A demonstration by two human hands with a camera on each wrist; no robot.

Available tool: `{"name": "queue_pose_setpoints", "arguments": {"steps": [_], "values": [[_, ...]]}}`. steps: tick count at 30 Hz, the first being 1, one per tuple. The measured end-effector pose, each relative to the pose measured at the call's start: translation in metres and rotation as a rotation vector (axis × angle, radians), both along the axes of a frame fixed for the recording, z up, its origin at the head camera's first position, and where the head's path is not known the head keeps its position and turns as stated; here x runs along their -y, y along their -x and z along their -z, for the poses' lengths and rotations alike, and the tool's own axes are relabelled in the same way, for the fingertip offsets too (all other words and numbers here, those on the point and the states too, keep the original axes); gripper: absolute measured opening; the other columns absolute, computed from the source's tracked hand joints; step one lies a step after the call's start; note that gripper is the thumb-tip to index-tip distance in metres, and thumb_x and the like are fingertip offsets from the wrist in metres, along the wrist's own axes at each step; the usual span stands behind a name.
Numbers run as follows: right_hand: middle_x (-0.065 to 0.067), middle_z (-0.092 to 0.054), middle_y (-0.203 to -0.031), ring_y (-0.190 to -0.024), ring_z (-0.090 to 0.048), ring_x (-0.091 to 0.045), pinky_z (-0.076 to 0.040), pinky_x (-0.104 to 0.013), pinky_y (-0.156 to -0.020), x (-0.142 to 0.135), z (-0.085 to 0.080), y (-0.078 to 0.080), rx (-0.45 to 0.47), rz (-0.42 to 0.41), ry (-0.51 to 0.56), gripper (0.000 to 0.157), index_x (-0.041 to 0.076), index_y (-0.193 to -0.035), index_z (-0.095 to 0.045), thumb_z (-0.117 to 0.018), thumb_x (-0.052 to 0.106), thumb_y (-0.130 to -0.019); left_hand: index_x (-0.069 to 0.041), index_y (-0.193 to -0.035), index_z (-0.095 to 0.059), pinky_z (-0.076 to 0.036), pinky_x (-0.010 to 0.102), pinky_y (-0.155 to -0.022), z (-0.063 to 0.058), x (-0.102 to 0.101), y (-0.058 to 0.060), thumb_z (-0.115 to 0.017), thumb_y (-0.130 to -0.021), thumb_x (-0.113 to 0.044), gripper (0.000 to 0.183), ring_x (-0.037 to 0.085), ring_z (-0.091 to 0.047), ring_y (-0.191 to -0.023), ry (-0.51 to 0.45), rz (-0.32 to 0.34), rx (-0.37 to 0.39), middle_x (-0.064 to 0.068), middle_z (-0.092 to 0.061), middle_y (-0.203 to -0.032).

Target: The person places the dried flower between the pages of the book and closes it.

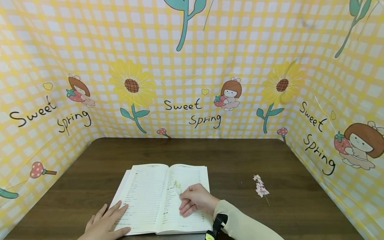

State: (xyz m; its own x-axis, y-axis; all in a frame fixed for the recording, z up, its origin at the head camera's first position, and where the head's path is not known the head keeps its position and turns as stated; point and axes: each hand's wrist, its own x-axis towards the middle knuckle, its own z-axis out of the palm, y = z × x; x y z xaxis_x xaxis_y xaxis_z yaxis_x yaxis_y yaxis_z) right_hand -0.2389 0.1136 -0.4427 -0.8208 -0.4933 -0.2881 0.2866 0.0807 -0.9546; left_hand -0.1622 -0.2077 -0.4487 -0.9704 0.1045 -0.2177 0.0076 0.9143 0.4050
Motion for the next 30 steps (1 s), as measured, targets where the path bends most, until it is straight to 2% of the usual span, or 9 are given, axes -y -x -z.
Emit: {"name": "queue_pose_setpoints", "arguments": {"steps": [15,23,30], "values": [[-0.009,-0.067,-0.063,-0.053,-0.067,-0.014,-0.058,-0.031,-0.056,0.000,0.000,0.002,0.013,0.001,0.010,0.013,0.000,-0.085,-0.057,-0.058,0.007,-0.096,-0.008,-0.147,-0.048,-0.009,0.082,-0.099,0.000,0.000,0.000,-0.071,-0.082,-0.061,0.087,0.064,-0.013,-0.137,-0.001,-0.002,0.004,0.023,-0.034,-0.155],[-0.010,-0.067,-0.064,-0.053,-0.067,-0.015,-0.058,-0.031,-0.055,-0.003,0.001,0.000,0.016,0.043,0.056,0.012,-0.001,-0.091,-0.052,-0.060,0.006,-0.096,-0.008,-0.147,-0.049,-0.010,0.082,-0.099,0.003,0.001,-0.001,-0.071,-0.081,-0.062,0.087,0.064,-0.014,-0.137,-0.003,0.000,-0.008,0.023,-0.035,-0.154],[-0.012,-0.069,-0.077,-0.060,-0.069,-0.017,-0.060,-0.036,-0.061,-0.015,-0.005,-0.008,-0.009,0.099,0.128,0.010,0.001,-0.096,-0.053,-0.060,0.007,-0.096,-0.008,-0.146,-0.049,-0.011,0.082,-0.099,0.003,0.001,-0.002,-0.072,-0.081,-0.061,0.087,0.064,-0.014,-0.137,-0.004,-0.001,-0.021,0.023,-0.036,-0.154]]}}
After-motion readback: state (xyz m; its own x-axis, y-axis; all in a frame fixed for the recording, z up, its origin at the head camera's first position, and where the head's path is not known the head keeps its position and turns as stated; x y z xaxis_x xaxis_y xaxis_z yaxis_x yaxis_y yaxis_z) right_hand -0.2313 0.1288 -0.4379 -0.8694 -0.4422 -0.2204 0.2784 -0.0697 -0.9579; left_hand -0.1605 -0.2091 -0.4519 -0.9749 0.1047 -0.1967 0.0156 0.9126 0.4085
